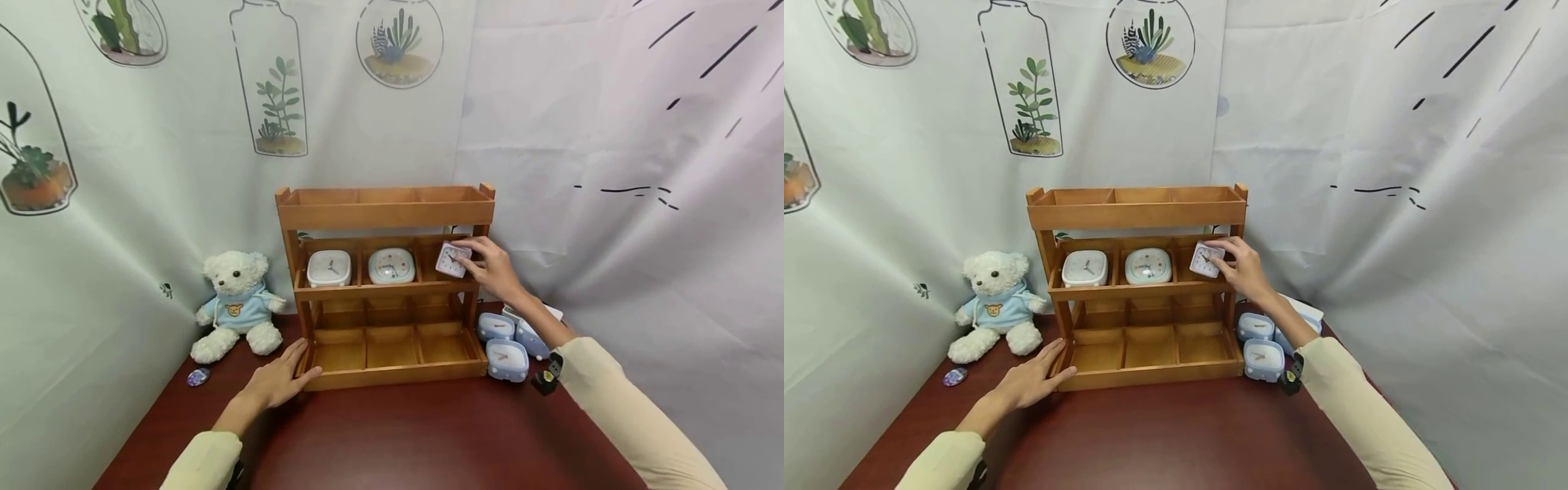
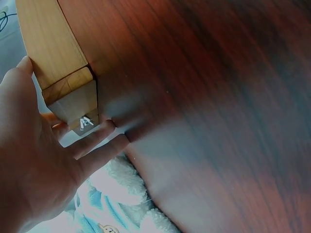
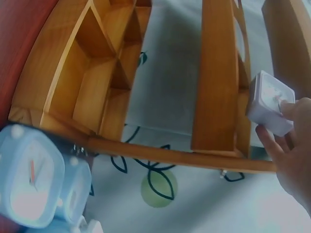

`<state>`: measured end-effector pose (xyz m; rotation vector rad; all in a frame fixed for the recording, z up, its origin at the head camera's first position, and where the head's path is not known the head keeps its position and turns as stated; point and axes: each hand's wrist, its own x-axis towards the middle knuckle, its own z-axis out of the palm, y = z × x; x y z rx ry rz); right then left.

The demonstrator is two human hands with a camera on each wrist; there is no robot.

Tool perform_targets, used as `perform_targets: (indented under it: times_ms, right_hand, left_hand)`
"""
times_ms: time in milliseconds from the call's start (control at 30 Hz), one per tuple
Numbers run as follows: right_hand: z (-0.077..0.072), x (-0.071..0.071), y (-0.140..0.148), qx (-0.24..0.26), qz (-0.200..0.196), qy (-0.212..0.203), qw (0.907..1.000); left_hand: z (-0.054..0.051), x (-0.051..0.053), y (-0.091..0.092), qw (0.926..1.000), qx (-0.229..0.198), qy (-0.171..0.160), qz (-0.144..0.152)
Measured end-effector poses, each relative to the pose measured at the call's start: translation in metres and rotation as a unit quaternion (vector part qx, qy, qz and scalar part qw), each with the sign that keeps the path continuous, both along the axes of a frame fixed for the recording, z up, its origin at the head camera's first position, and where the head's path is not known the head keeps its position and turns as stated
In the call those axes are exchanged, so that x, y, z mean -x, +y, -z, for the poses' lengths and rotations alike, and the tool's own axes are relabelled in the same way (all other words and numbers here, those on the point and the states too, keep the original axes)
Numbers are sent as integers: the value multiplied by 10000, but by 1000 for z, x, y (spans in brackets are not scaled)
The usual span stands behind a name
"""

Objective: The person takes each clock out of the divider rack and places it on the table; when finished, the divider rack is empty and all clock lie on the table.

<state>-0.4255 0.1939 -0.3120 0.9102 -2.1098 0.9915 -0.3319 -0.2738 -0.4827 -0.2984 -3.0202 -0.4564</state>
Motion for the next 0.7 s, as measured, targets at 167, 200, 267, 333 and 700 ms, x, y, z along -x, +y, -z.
perform_targets:
  times_ms: [167, 200, 267, 333, 700]
  right_hand:
    - [-6, -17, 13, -61, -2, -124, 9999]
    - [-6, -20, 17, -95, 8, -144, 9999]
    - [-5, -27, 25, -155, -42, -188, 9997]
    - [-3, -34, 36, -224, -1, -177, 9996]
    - [26, -71, 113, -472, 841, 17, 9953]
  left_hand:
    - [0, 0, -2, 10000, 8, -11, 15]
    - [-1, 0, -2, 10000, 16, -28, 21]
    - [0, 0, -2, 10000, 27, -53, 25]
    - [1, -1, -3, 10000, 48, -47, 24]
    - [-1, 2, -3, 9999, 60, 20, 120]
